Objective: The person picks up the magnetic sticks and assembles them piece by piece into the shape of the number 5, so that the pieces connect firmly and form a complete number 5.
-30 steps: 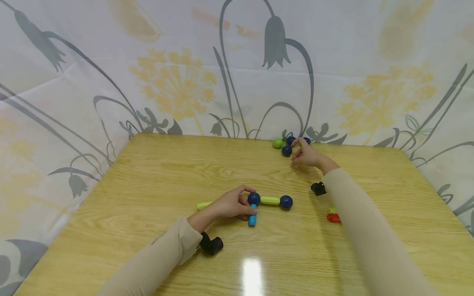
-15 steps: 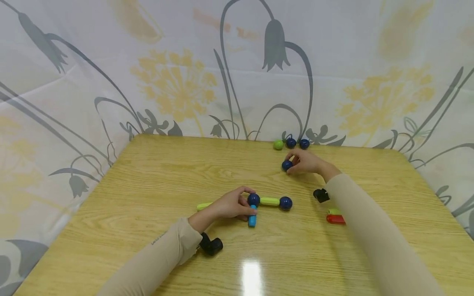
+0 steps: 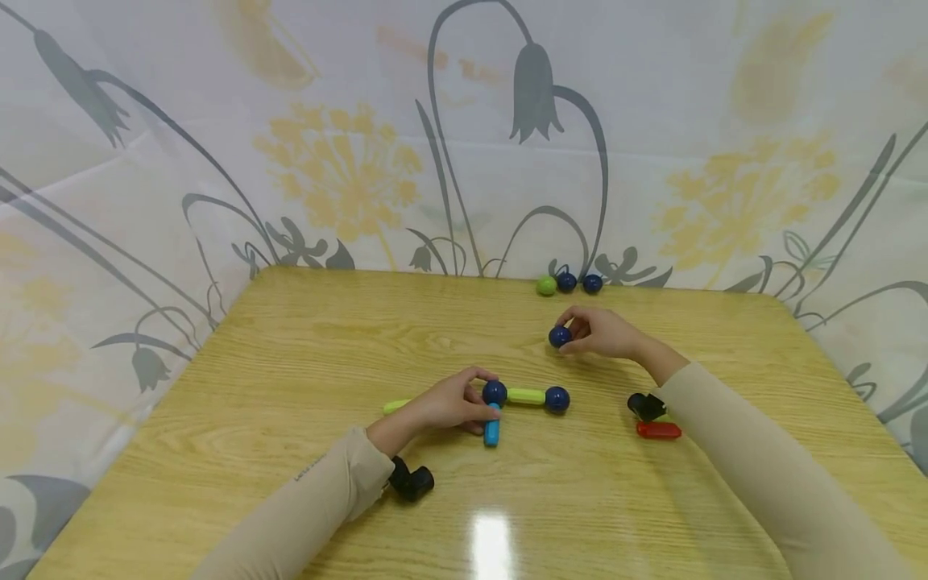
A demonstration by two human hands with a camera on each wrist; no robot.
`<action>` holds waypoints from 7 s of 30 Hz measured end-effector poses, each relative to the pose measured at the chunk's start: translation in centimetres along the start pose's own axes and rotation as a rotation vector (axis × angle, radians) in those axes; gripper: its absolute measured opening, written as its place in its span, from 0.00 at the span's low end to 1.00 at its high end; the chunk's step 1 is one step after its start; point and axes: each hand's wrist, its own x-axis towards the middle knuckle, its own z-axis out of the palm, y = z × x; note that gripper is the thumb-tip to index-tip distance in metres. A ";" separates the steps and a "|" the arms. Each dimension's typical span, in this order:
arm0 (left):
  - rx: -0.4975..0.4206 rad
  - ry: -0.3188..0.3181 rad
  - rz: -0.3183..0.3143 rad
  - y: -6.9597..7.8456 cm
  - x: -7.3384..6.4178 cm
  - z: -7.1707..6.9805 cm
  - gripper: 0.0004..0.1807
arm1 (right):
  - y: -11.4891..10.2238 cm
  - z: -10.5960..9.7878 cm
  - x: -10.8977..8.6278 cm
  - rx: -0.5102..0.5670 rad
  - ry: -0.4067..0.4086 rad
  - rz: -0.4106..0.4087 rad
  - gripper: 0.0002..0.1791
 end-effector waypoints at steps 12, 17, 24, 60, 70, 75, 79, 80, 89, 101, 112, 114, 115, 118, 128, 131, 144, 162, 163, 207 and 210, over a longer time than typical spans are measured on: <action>0.010 -0.002 -0.007 -0.3 0.3 0.0 0.26 | -1.9 2.0 -3.1 0.036 0.070 -0.102 0.19; 0.015 0.003 -0.011 -0.2 0.3 -0.1 0.26 | -2.9 2.9 -4.2 0.054 0.060 -0.130 0.20; 0.008 -0.001 -0.007 -0.2 0.2 -0.1 0.25 | -4.0 3.9 -5.2 0.100 0.031 -0.172 0.20; -0.064 0.011 -0.009 -0.4 1.1 -0.4 0.23 | -6.8 8.5 -6.2 0.202 -0.139 -0.306 0.19; -0.061 0.000 -0.013 0.0 1.0 -0.4 0.23 | -7.2 9.3 -5.8 0.215 -0.212 -0.350 0.20; -0.066 0.001 -0.017 0.1 0.9 -0.4 0.23 | -7.2 9.4 -5.6 0.206 -0.235 -0.349 0.20; -0.059 0.006 -0.016 0.1 1.0 -0.3 0.23 | -7.2 9.5 -5.6 0.220 -0.233 -0.358 0.19; -0.056 0.007 -0.014 0.1 1.0 -0.3 0.23 | -7.3 9.5 -5.7 0.224 -0.230 -0.360 0.19; -0.037 0.008 -0.021 0.0 0.9 -0.4 0.24 | -9.6 10.2 -6.1 -0.005 -0.291 -0.586 0.27; -0.040 0.010 -0.013 0.0 1.0 -0.4 0.23 | -10.6 11.1 -5.6 -0.018 -0.376 -0.458 0.17; -0.056 0.006 -0.011 -0.2 0.9 -0.5 0.24 | -9.2 9.9 -6.0 0.024 -0.344 -0.431 0.16; -0.055 0.003 -0.009 -0.3 0.9 -0.5 0.24 | -9.1 9.8 -5.9 0.021 -0.335 -0.425 0.17; -0.054 0.002 -0.007 -0.3 0.9 -0.5 0.24 | -9.0 9.7 -5.8 0.024 -0.335 -0.419 0.17; -0.057 -0.004 -0.003 -0.4 1.0 -0.5 0.24 | -8.9 9.6 -5.6 0.032 -0.332 -0.410 0.17; -0.058 -0.006 -0.008 -0.3 1.0 -0.5 0.24 | -8.9 9.5 -5.9 0.055 -0.309 -0.403 0.20; -0.070 -0.006 -0.009 -0.3 1.0 -0.5 0.24 | -8.9 9.2 -6.2 0.050 -0.281 -0.394 0.21; -0.084 0.002 -0.024 -0.4 1.0 -0.4 0.24 | -7.0 7.6 -8.4 0.044 -0.173 -0.392 0.17; -0.090 -0.002 -0.014 -0.4 1.0 -0.6 0.24 | -4.6 5.7 -12.0 0.030 0.020 -0.378 0.14; -0.087 -0.001 -0.014 -0.4 1.0 -0.6 0.24 | -4.4 5.7 -12.2 0.033 0.030 -0.378 0.14; -0.075 0.065 -0.037 0.1 2.7 -1.0 0.25 | 0.8 3.4 -16.2 -0.182 0.326 -0.225 0.20; -0.075 0.066 -0.035 0.1 2.7 -1.0 0.26 | 0.7 3.3 -16.2 -0.173 0.302 -0.201 0.17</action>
